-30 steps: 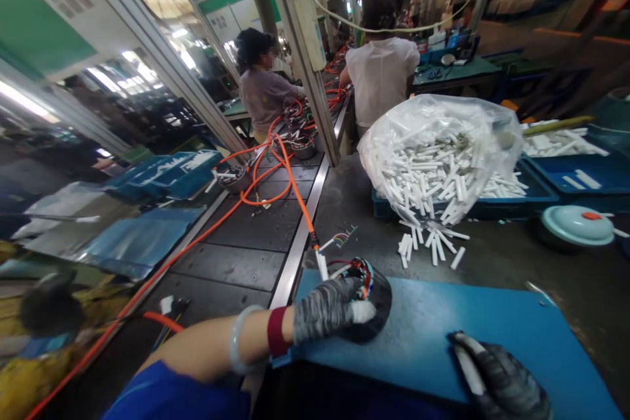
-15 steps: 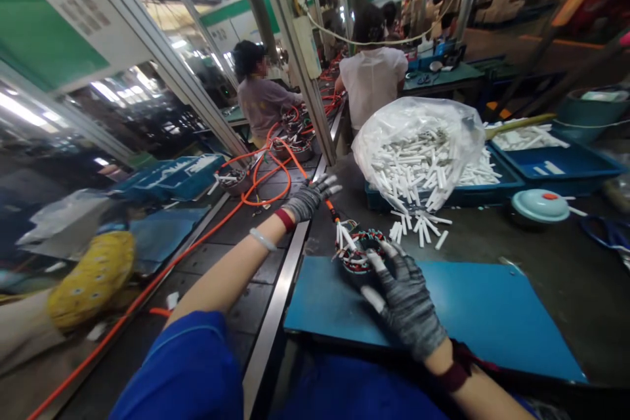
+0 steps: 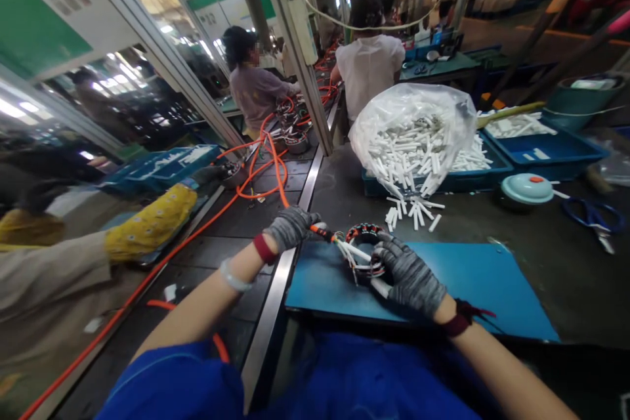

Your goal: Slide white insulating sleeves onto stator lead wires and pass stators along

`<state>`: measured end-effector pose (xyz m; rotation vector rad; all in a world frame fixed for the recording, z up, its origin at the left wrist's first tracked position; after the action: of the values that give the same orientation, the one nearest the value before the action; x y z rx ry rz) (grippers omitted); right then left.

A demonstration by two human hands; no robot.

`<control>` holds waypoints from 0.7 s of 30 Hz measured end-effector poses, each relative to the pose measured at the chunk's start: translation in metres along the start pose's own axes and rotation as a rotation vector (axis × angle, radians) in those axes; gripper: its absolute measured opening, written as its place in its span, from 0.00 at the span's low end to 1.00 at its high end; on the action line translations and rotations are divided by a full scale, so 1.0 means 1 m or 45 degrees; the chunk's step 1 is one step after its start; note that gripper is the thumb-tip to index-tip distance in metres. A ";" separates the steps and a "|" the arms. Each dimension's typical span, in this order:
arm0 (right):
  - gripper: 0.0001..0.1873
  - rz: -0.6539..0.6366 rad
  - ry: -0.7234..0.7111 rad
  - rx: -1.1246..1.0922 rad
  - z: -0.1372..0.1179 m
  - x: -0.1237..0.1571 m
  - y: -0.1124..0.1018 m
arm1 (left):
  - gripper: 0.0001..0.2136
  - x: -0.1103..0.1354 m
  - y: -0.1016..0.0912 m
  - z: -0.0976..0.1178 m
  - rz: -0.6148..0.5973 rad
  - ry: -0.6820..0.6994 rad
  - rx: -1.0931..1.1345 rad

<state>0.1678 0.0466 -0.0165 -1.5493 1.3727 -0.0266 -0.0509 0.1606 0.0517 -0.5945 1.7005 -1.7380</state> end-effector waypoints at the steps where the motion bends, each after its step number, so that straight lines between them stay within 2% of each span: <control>1: 0.21 -0.048 -0.053 -0.043 0.002 -0.005 -0.003 | 0.22 0.014 -0.006 0.008 -0.010 0.009 0.015; 3: 0.24 -0.153 -0.159 -0.126 0.007 -0.017 -0.009 | 0.24 0.033 -0.014 0.022 -0.058 0.028 0.083; 5: 0.29 -0.261 -0.206 -0.184 0.015 -0.027 -0.010 | 0.25 0.038 -0.012 0.025 -0.094 0.011 0.244; 7: 0.32 -0.316 -0.206 -0.238 0.023 -0.031 -0.011 | 0.26 0.032 0.000 0.018 -0.118 -0.050 0.468; 9: 0.32 -0.271 -0.159 -0.289 0.029 -0.030 -0.017 | 0.27 0.024 0.016 0.009 -0.136 -0.107 0.680; 11: 0.30 -0.189 -0.081 -0.337 0.032 -0.024 -0.025 | 0.28 0.020 0.023 0.002 -0.081 -0.152 0.820; 14: 0.26 -0.163 0.018 -0.410 0.030 -0.011 -0.031 | 0.28 0.020 0.008 0.006 0.123 -0.190 0.872; 15: 0.24 -0.176 0.038 -0.437 0.029 -0.008 -0.030 | 0.26 0.018 0.001 0.014 0.160 -0.156 0.859; 17: 0.22 -0.210 0.072 -0.502 0.028 -0.004 -0.025 | 0.22 0.009 -0.006 0.041 0.130 0.009 0.781; 19: 0.20 -0.253 0.105 -0.590 0.029 -0.005 -0.017 | 0.22 -0.005 0.000 0.071 0.019 0.190 0.612; 21: 0.20 -0.268 0.145 -0.678 0.031 -0.009 -0.011 | 0.22 -0.017 0.013 0.090 -0.096 0.268 0.410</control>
<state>0.1910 0.0711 -0.0191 -2.1616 1.3652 0.1335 0.0262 0.1095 0.0463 -0.3437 1.5006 -2.1358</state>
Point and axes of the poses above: each hand's wrist, its own x-axis away from the middle knuckle, its own y-axis out of the palm, z = x × y, the point moved 7 cm from there along -x, towards the middle knuckle, and after that the axes turned 2 degrees about -x, right-handed, at the moved point
